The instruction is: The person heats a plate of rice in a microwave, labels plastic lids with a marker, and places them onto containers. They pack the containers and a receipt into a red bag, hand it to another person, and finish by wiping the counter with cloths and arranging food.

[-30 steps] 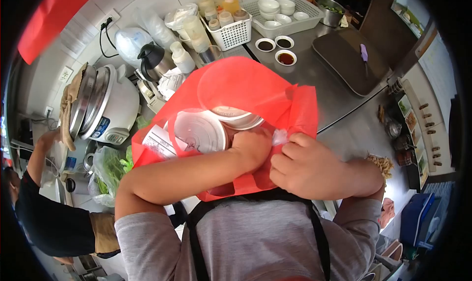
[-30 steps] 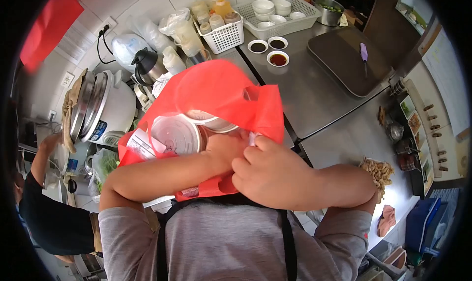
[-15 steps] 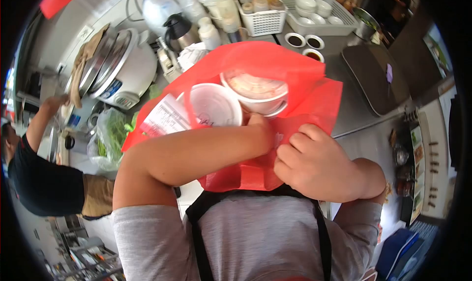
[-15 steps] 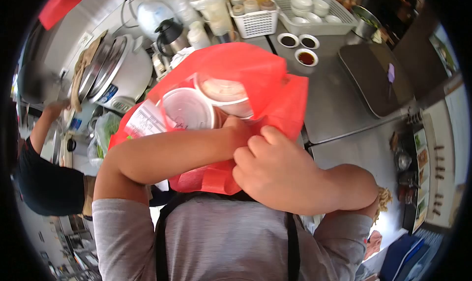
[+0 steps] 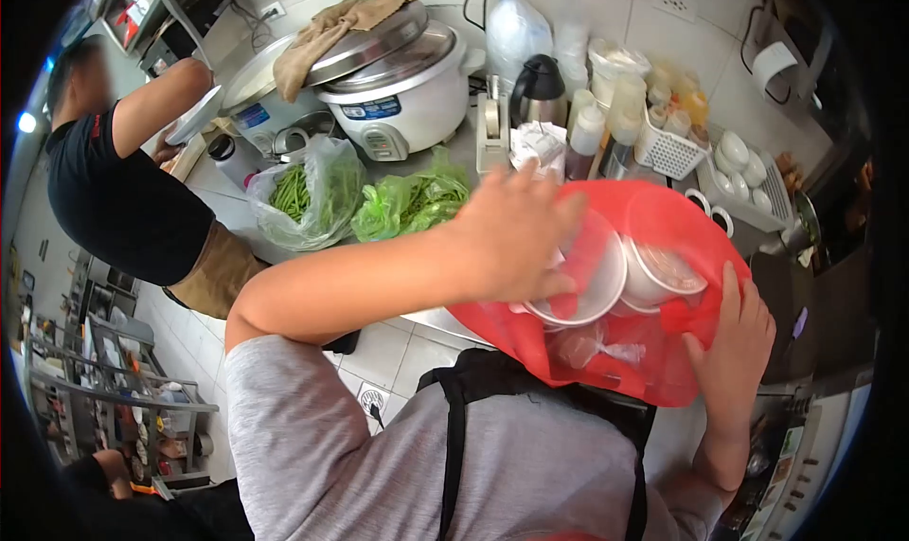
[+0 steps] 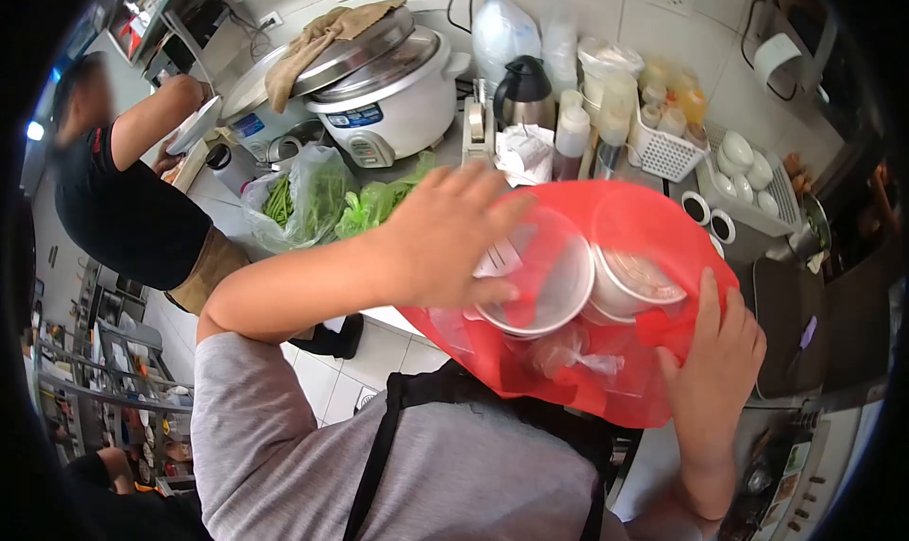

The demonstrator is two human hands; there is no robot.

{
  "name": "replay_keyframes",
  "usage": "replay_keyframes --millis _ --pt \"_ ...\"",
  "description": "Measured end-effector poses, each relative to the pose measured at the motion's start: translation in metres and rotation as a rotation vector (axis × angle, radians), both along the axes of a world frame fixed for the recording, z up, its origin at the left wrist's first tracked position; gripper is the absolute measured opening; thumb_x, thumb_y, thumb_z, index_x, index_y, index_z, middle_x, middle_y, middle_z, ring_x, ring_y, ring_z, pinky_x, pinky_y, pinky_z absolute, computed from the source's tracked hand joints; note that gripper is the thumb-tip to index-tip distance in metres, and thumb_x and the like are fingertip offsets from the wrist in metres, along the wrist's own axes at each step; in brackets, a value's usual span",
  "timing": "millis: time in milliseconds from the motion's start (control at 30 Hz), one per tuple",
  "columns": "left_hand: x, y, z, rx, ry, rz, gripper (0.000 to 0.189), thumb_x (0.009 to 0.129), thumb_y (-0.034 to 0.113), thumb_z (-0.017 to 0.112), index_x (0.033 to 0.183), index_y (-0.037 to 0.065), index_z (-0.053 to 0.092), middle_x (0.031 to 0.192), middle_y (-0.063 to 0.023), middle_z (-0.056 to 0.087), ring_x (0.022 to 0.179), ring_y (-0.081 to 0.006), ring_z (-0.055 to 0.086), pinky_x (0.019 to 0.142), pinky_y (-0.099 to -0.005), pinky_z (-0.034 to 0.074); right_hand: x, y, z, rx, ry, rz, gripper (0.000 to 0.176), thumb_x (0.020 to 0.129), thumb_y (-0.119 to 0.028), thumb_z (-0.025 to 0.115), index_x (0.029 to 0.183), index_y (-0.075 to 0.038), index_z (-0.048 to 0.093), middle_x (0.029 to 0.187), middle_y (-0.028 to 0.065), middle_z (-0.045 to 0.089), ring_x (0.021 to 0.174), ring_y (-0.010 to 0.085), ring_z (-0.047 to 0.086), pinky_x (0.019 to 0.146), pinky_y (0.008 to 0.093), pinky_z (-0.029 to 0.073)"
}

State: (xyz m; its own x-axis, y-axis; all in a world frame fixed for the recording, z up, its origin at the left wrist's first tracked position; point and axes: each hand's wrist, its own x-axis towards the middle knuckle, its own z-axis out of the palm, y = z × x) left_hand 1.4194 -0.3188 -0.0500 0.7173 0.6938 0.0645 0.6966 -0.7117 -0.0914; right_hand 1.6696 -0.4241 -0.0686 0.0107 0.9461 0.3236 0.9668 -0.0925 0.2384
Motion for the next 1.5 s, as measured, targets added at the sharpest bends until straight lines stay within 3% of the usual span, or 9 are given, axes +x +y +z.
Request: replay_keyframes --millis 267,467,667,767,900,1000,1167,1300,1500 --pt "-0.081 0.046 -0.059 -0.948 -0.241 0.143 0.077 0.065 0.039 0.067 0.119 -0.005 0.035 0.103 -0.0222 0.054 0.095 -0.0308 0.054 0.085 -0.0340 0.040 0.018 0.008 -0.004 0.198 0.240 -0.079 0.046 0.071 0.002 0.044 0.116 -0.010 0.045 0.081 0.0183 0.056 0.072 0.0339 0.054 0.067 0.0403 0.041" --pt "-0.114 0.062 -0.048 -1.256 -0.477 0.360 0.021 0.071 0.016 0.058 0.082 -0.002 0.058 0.075 -0.0134 0.060 0.060 -0.0143 0.059 0.048 -0.0265 0.045 0.045 0.007 0.010 0.149 0.797 0.034 0.014 0.082 -0.006 0.042 0.091 -0.002 0.051 0.070 0.0054 0.053 0.062 0.0150 0.050 0.059 0.0258 0.040" --pt "-0.102 0.070 0.007 -1.842 -1.558 -0.136 0.022 0.079 0.017 0.048 0.087 -0.002 0.055 0.087 -0.0158 0.059 0.078 -0.0274 0.059 0.073 -0.0379 0.047 0.039 0.031 0.001 0.570 1.774 0.129 0.033 0.081 -0.011 0.054 0.111 0.000 0.048 0.103 0.0091 0.056 0.090 0.0186 0.056 0.071 0.0308 0.048" --pt "-0.065 0.061 0.017 -2.151 -1.609 -0.432 0.028 0.083 0.020 0.043 0.090 -0.004 0.054 0.106 -0.0214 0.053 0.100 -0.0334 0.051 0.089 -0.0423 0.038 0.036 0.041 0.008 0.468 1.977 0.286 0.021 0.085 -0.020 0.048 0.100 -0.006 0.050 0.071 0.0018 0.048 0.062 0.0135 0.047 0.059 0.0291 0.041" --pt "-0.051 0.058 0.034 -2.183 -1.693 -0.477 0.037 0.086 0.023 0.039 0.104 -0.009 0.045 0.121 -0.0257 0.039 0.118 -0.0371 0.033 0.099 -0.0476 0.023 0.037 0.037 0.054 0.648 2.211 0.234 0.010 0.088 -0.016 0.040 0.084 -0.007 0.044 0.066 -0.0020 0.045 0.045 0.0064 0.039 0.053 0.0201 0.036" --pt "-0.048 0.060 0.047 -2.145 -1.588 -0.640 0.054 0.087 0.025 0.037 0.121 -0.015 0.023 0.130 -0.0282 0.024 0.125 -0.0365 0.020 0.102 -0.0488 0.014 0.041 0.018 0.097 0.198 2.444 0.928 0.016 0.081 -0.018 0.047 0.083 -0.002 0.050 0.066 0.0074 0.051 0.048 0.0148 0.045 0.048 0.0311 0.037" --pt "-0.057 0.058 0.047 -1.954 -1.611 -0.680 0.076 0.086 0.029 0.041 0.126 -0.014 -0.008 0.136 -0.0272 0.003 0.128 -0.0357 0.007 0.103 -0.0481 0.007 0.013 0.034 0.055 0.504 0.625 0.143 0.033 0.078 -0.018 0.053 0.104 -0.001 0.042 0.093 0.0060 0.054 0.062 0.0185 0.055 0.066 0.0289 0.044" --pt "-0.053 0.043 0.048 -1.772 -1.664 -0.645 0.078 0.085 0.029 0.042 0.126 -0.013 -0.011 0.136 -0.0269 -0.001 0.129 -0.0348 0.005 0.103 -0.0480 0.007 -0.006 0.037 0.028 0.128 0.676 0.007 0.035 0.077 -0.026 0.053 0.102 -0.002 0.051 0.083 0.0169 0.058 0.077 0.0240 0.059 0.069 0.0341 0.046" --pt "-0.057 0.033 0.071 -1.672 -1.778 -0.930 0.079 0.083 0.019 0.043 0.129 -0.002 -0.017 0.139 -0.0205 -0.001 0.127 -0.0317 0.016 0.101 -0.0472 0.018 0.029 0.051 0.060 0.121 2.201 0.586 0.017 0.081 -0.012 0.043 0.076 0.003 0.050 0.067 0.0108 0.054 0.051 0.0157 0.050 0.051 0.0307 0.044"
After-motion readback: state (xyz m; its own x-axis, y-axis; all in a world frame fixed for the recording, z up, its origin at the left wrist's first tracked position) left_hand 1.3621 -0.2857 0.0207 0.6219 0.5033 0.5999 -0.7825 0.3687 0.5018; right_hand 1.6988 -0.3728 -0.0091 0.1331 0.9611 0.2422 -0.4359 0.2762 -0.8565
